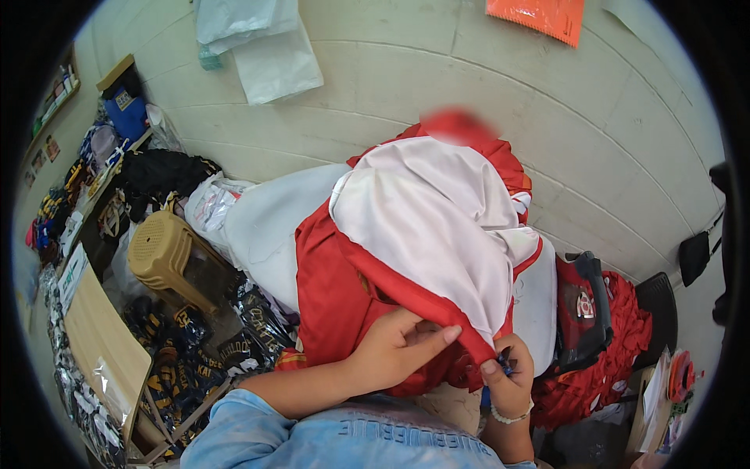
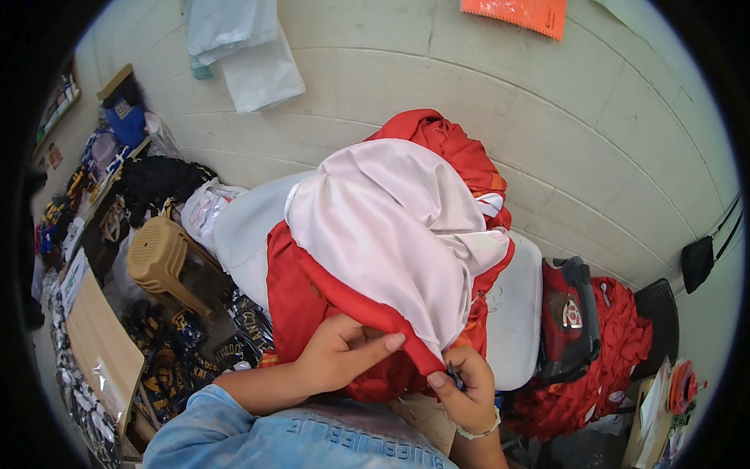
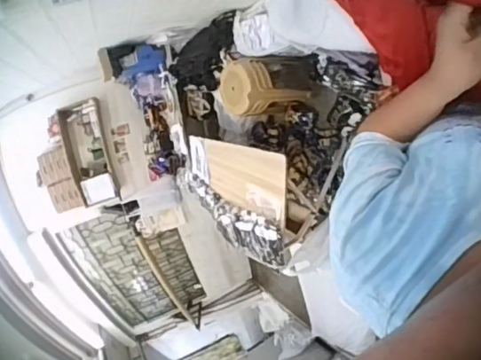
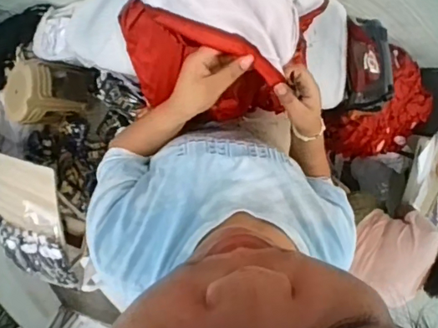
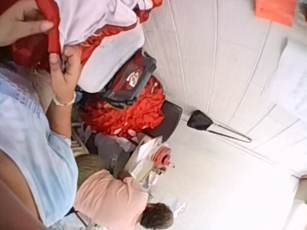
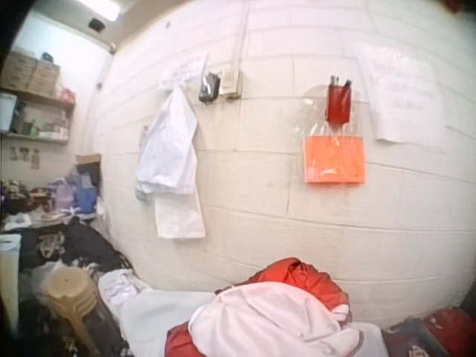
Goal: The person uses a small blue utility knife to cut along the white seam of a red fabric item. They hold the fabric taut with one hand while carefully guiding the blade with the other, occasionally adjusting the fabric's position.
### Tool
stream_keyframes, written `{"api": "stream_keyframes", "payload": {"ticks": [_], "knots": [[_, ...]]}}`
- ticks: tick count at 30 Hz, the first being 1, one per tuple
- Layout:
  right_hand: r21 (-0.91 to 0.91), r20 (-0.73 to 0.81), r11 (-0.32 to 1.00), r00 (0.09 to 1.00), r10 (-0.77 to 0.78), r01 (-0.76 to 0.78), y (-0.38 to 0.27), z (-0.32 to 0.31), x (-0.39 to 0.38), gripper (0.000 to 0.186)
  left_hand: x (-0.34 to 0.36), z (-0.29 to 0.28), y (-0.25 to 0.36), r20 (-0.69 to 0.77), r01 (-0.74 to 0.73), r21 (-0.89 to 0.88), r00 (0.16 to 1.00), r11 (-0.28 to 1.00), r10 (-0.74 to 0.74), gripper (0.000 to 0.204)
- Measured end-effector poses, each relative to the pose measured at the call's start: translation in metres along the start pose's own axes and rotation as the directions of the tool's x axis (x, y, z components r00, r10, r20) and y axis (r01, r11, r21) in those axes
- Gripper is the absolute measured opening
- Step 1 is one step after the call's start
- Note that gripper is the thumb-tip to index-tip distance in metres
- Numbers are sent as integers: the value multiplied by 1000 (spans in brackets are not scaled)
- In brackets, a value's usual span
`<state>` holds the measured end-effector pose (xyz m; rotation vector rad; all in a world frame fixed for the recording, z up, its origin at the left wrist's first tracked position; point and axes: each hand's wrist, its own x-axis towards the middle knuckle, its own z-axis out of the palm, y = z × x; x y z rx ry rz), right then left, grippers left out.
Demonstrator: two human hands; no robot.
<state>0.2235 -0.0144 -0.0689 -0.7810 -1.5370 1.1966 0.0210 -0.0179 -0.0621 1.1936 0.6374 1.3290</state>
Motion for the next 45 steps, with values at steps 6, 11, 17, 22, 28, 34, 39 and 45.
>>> {"api": "stream_keyframes", "payload": {"ticks": [6,11,17,22,28,34,39,45], "knots": [[-54,61,995,994,91,-87,-7,0,-3,17,1,3,5,-179,-11,-79,984,997,-3,20],[-126,-47,992,998,-32,26,-11,-1,4,32,3,-2,10,-194,-212,-41,960,976,200,27],[-186,45,963,980,-192,197,-26,14,6,43,-2,2,22,-312,-193,-120,939,974,148,20],[-435,214,799,910,-356,415,-34,20,14,40,-8,-1,36,-225,-114,-70,970,991,96,19],[-404,67,841,928,-366,360,-34,28,12,39,-6,2,47,-165,-132,-91,979,987,116,20],[-425,57,801,896,-441,421,-34,29,16,36,-7,4,53,-147,-94,-129,986,987,74,22],[-421,68,781,875,-480,461,-34,30,20,35,-9,3,54,-162,-80,-153,985,985,55,21],[-391,82,780,862,-500,489,-35,34,27,35,-10,3,55,-157,-61,-150,987,987,37,21]]}}
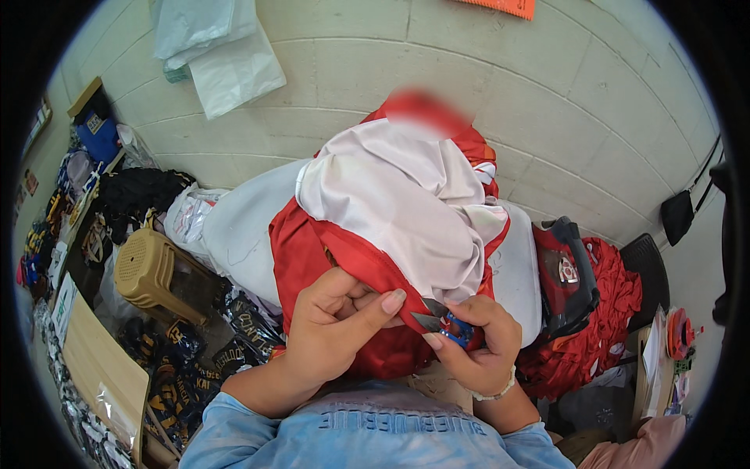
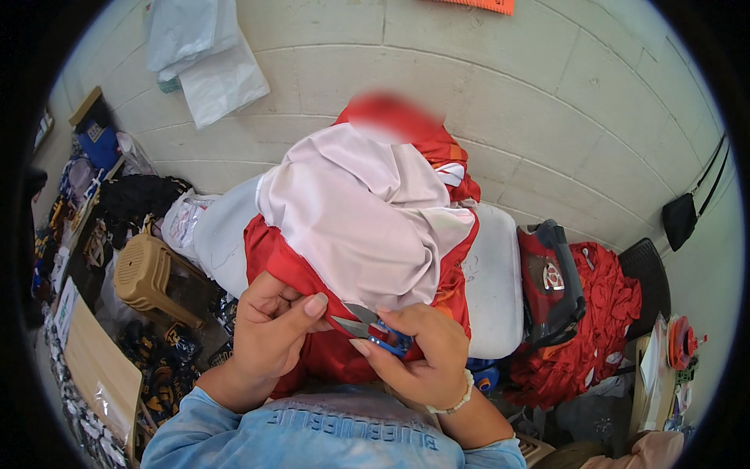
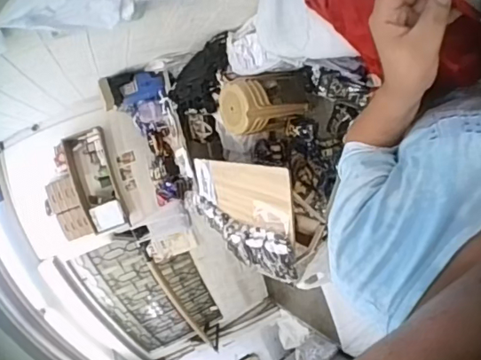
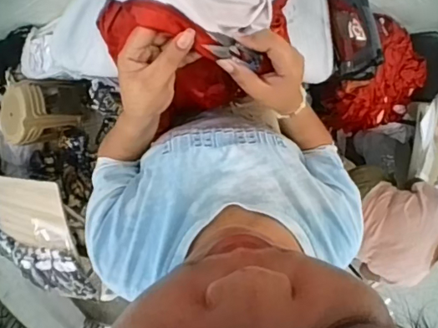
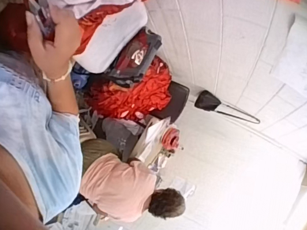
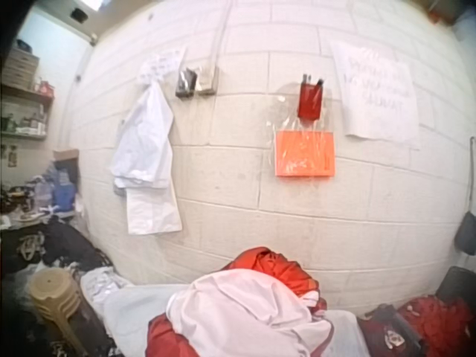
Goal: The person uses a small blue utility knife to cut along the white seam of a red fabric item. They hold the fabric taut with one hand while carefully guiding the blade with the other, occasionally adjusting the fabric's position.
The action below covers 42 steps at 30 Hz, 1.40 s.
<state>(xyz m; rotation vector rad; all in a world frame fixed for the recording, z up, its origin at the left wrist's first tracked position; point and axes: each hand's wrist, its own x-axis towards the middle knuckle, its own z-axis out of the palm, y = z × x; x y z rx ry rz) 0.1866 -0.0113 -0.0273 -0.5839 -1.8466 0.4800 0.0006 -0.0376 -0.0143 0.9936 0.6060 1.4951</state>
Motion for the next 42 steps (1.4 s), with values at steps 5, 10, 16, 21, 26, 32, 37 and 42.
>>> {"api": "stream_keyframes", "payload": {"ticks": [5,10,16,21,26,32,37,42], "knots": [[30,3,999,1000,-11,11,-1,4,8,35,0,2,0,-21,1,14,1000,1000,0,21],[15,21,1000,1000,-1,1,-4,3,14,32,1,1,-1,4,-36,17,999,999,36,21],[86,29,991,995,96,-98,-6,4,14,31,2,3,-2,1,-30,-17,1000,999,30,20],[52,25,993,994,107,-109,-5,3,13,30,2,2,-2,-7,-5,2,1000,1000,5,20],[24,16,998,998,59,-60,-3,2,14,27,1,1,-4,26,-49,21,999,999,48,20],[65,44,993,995,92,-95,-5,0,14,31,1,-1,-6,59,-110,112,993,988,104,21],[20,21,998,998,65,-65,-6,1,16,28,-1,0,-8,78,-138,95,988,986,131,20],[-51,-6,997,998,64,-65,-6,1,16,27,-1,0,-8,49,-122,130,992,984,117,20]]}}
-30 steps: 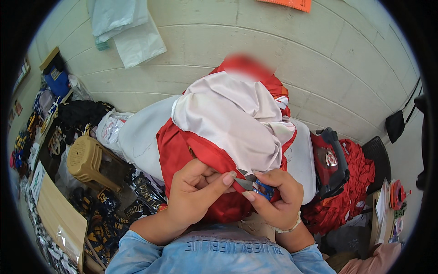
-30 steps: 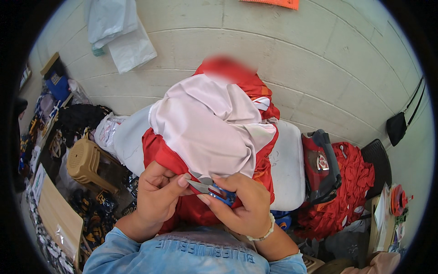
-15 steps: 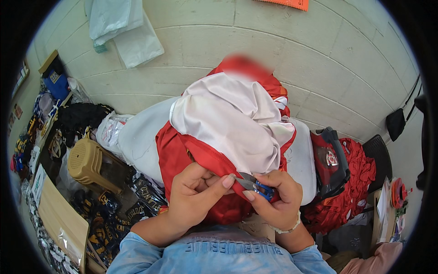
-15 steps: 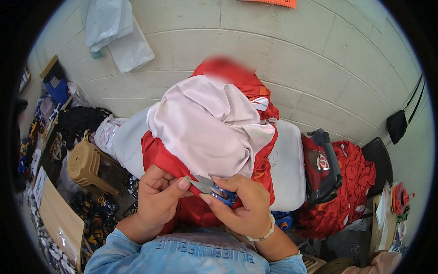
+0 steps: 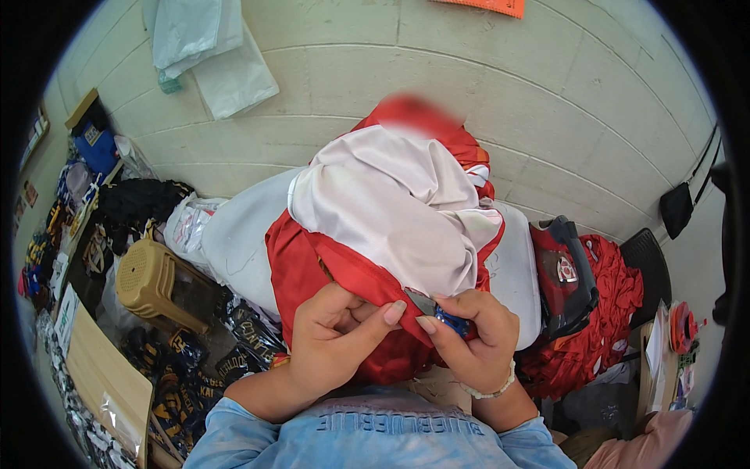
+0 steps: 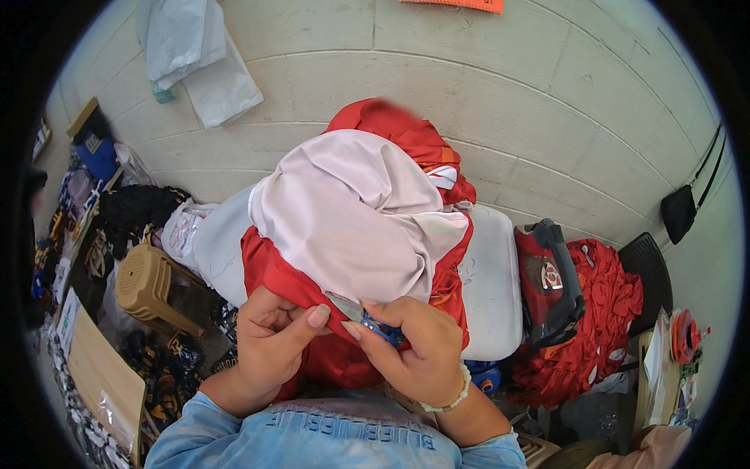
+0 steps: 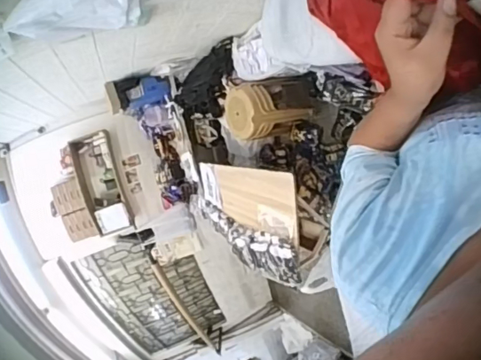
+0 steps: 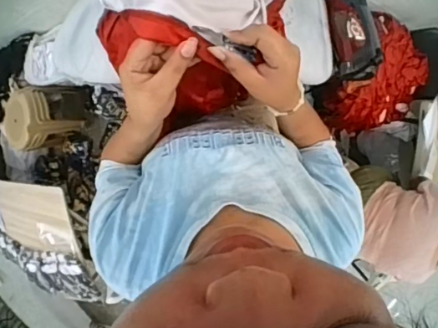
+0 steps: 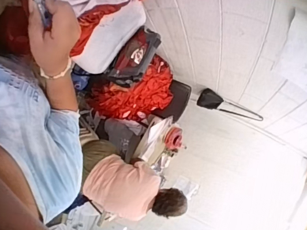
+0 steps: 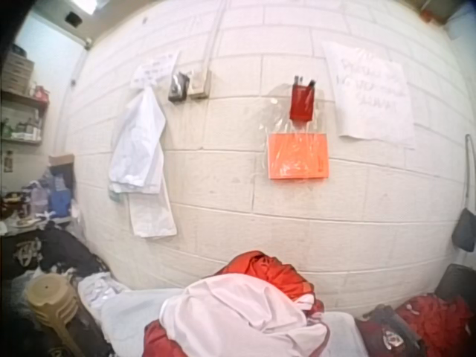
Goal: The person uses a small blue utility knife to cut along the white seam of a red fabric item. They hold the fabric taut with one hand while carefully guiding the blade with the other, occasionally adjusting the fabric's position.
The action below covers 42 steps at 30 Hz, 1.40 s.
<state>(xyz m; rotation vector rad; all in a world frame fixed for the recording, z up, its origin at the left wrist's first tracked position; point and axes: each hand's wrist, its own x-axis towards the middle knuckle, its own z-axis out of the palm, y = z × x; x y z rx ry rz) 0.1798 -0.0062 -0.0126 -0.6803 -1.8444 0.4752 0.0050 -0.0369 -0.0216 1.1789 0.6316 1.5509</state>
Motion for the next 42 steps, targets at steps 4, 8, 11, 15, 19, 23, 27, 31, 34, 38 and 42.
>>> {"api": "stream_keyframes", "payload": {"ticks": [4,8,11,15,19,23,27,31,34,38,42], "knots": [[312,-1,933,982,189,-179,4,5,-8,29,2,1,0,-4,-18,29,1000,999,18,20],[273,171,911,947,271,-310,13,0,-17,30,9,-1,6,-51,-46,95,997,994,51,20],[256,170,906,938,302,-338,17,-6,-20,28,16,-5,13,-202,-58,47,977,997,66,21],[267,73,940,977,202,-214,11,-3,-21,33,15,-1,17,-147,-54,-16,988,998,51,19],[231,-3,972,999,45,-43,7,2,-19,37,16,1,16,-138,-36,-83,990,996,24,21],[131,9,991,1000,14,-15,7,2,-19,38,16,1,16,-138,-39,-72,990,997,29,25],[160,13,985,998,64,-66,8,4,-20,36,15,1,14,-128,-40,-89,991,995,28,26],[183,5,981,998,61,-61,8,7,-18,36,14,0,14,-117,-15,-72,993,997,6,27],[193,-2,980,998,56,-55,6,8,-14,36,12,1,14,-97,7,-61,995,998,-13,26],[136,2,989,998,-58,57,6,7,-5,34,9,2,13,-74,27,-83,997,996,-33,26],[173,-1,984,999,-35,35,5,9,-2,33,10,0,14,-28,8,-80,1000,997,-10,27]]}}
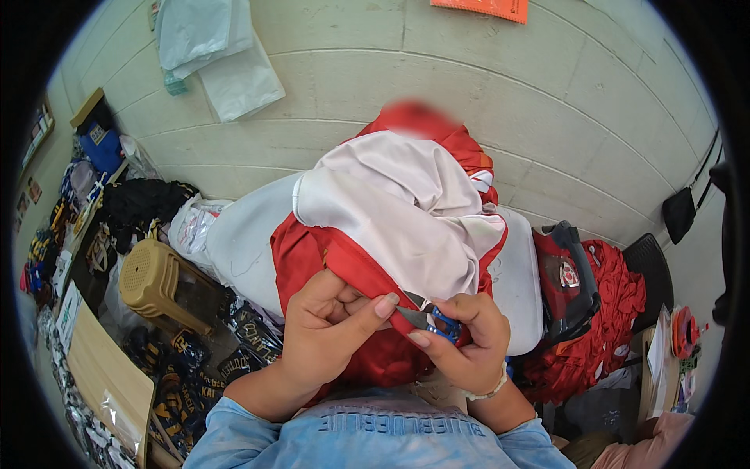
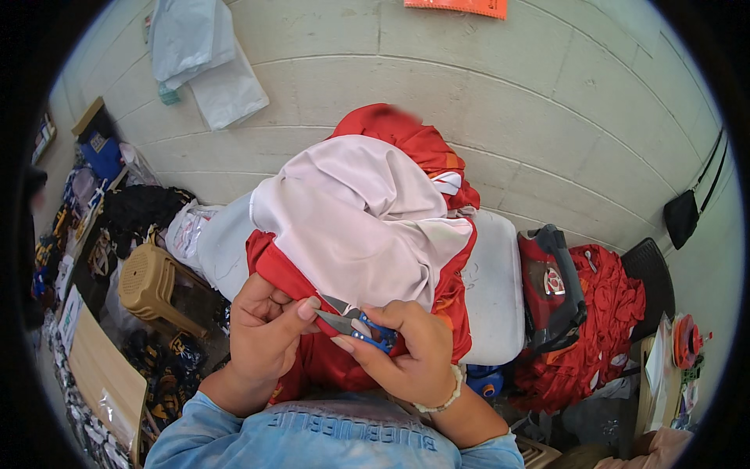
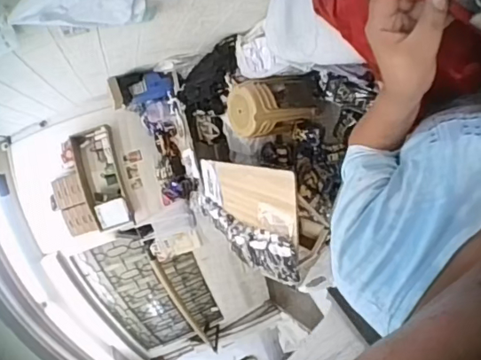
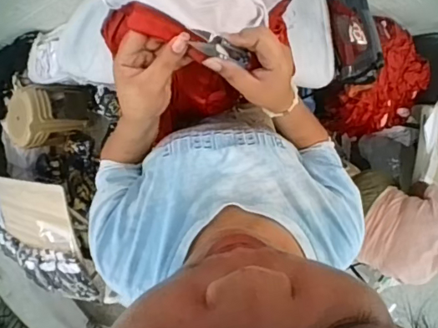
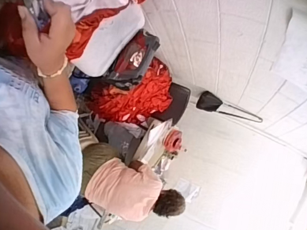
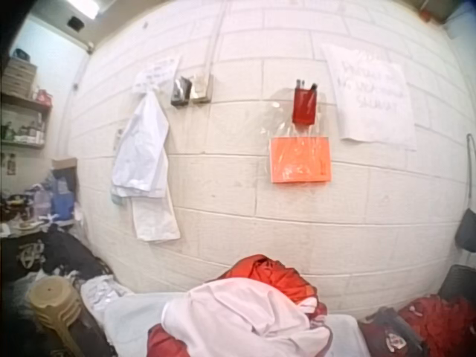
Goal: The person uses a small blue utility knife to cut along the white seam of a red fabric item. They hold the fabric taut with one hand while carefully guiding the blade with the other, occasionally adjusting the fabric's position.
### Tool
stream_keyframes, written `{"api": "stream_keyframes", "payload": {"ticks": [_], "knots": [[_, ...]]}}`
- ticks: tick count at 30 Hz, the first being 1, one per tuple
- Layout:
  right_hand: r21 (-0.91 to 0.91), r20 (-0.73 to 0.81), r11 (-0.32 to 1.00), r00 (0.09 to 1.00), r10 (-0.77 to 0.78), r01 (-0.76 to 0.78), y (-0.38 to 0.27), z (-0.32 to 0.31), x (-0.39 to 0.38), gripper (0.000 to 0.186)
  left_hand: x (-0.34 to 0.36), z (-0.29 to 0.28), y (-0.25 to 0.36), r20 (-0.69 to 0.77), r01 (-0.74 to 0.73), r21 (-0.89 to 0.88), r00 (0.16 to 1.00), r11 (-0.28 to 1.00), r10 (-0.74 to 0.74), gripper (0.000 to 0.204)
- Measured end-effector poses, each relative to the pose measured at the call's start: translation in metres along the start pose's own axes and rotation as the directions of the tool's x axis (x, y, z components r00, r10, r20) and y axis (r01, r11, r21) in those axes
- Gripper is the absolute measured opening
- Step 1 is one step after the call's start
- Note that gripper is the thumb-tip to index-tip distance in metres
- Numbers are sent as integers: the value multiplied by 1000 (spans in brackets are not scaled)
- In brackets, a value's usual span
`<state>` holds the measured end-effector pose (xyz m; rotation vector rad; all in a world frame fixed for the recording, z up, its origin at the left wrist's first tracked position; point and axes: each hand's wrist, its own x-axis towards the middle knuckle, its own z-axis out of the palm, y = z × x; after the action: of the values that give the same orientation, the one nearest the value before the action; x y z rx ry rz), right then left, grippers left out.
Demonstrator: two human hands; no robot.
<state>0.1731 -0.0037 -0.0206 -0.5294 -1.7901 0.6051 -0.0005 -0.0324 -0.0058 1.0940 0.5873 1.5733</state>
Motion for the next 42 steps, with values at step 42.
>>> {"api": "stream_keyframes", "payload": {"ticks": [42], "knots": [[-31,-40,998,998,44,-45,-1,-10,-15,30,7,-2,5,2,-64,-3,998,998,64,34]]}}
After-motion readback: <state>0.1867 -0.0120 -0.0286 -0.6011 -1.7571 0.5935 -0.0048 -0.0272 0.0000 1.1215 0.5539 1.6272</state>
